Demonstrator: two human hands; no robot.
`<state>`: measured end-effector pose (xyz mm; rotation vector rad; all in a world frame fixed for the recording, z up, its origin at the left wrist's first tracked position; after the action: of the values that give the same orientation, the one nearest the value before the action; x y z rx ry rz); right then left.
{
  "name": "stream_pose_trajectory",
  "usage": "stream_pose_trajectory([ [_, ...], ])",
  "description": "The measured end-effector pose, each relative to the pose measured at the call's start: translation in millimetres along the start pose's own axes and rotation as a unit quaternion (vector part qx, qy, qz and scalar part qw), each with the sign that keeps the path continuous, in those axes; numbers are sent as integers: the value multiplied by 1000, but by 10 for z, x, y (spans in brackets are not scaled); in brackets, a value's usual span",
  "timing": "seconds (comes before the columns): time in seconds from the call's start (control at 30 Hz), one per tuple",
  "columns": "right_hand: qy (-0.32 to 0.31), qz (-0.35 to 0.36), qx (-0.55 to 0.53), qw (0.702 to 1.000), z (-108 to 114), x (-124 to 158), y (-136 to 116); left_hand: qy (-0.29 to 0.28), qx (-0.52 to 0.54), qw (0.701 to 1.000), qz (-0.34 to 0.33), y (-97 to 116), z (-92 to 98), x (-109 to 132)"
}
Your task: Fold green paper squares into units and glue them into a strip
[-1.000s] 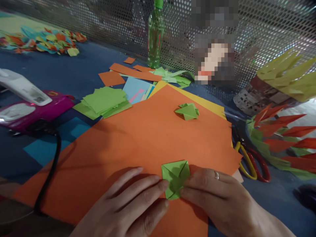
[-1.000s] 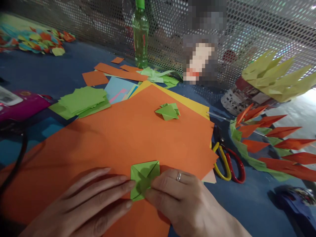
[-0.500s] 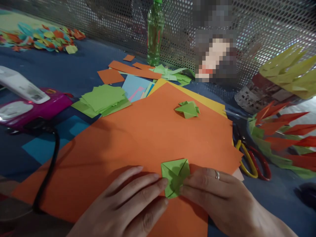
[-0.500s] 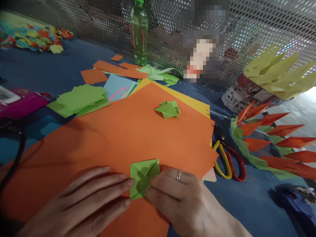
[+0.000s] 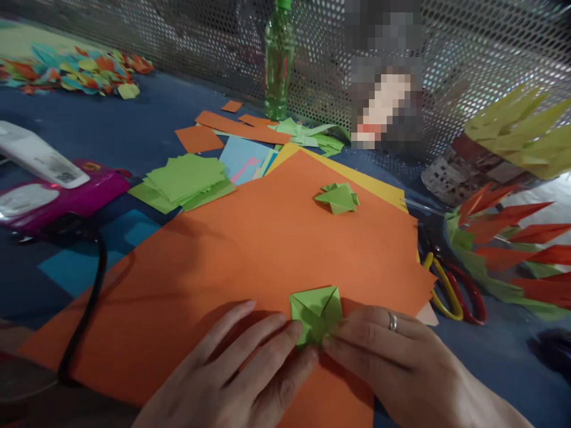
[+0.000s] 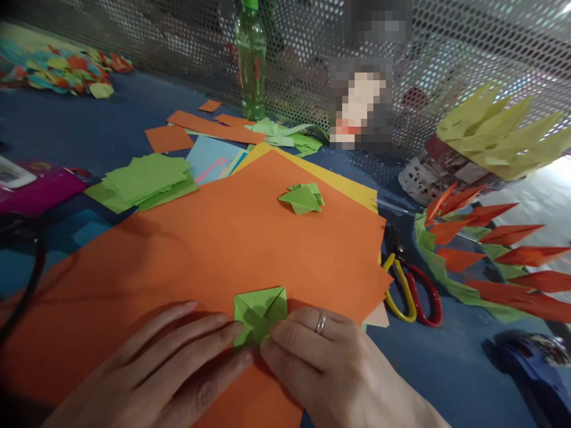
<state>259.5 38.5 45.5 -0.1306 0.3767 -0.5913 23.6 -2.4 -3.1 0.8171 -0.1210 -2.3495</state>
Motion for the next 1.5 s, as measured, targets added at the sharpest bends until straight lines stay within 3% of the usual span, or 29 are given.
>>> stream_pose_trajectory([
  [0.2,31,23,90,995,85,-30,-19,13,0,1000,11,25,-22,-9],
  [0.37,60,38,77,995,99,14,60,18,-13,1000,-3,1,-53,-1],
  [0.57,-1,40,104,994,120,-62,16,10,-11,1000,-2,-5,-18,-24],
  [0.7,54,40,111,991,128,-121,-34,17,-7,1000,-6,-8,0,-12],
  [0.83,43,31,122,991,107,-107,-35,43,-18,998,-31,-30,-26,19],
  [1.0,81,28,134,987,84,-101,-33,53,-20,998,-34,-60,-40,25],
  [1.13,64,13,117,991,24,-102,-16,42,-20,998,-39,-67,-20,51],
  [1.27,107,35,102,988,-16,-40,16,40,-18,998,-35,-71,-9,78],
  [1.4,74,-2,18,997,53,-16,64,50,1,999,-20,-56,-28,74],
  [1.5,45,-43,-12,998,102,-43,94,92,7,996,0,-29,-78,60],
])
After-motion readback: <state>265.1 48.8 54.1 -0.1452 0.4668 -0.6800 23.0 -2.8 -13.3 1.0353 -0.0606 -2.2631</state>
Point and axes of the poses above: each hand's wrist, its own x-axis away from the middle knuckle, its own z-axis out of the back of the hand, y = z × x, the point moved 1 cm from there along -x, towards the middle knuckle, and after that the axes turned 11 degrees about x, right-handed, at the moved point
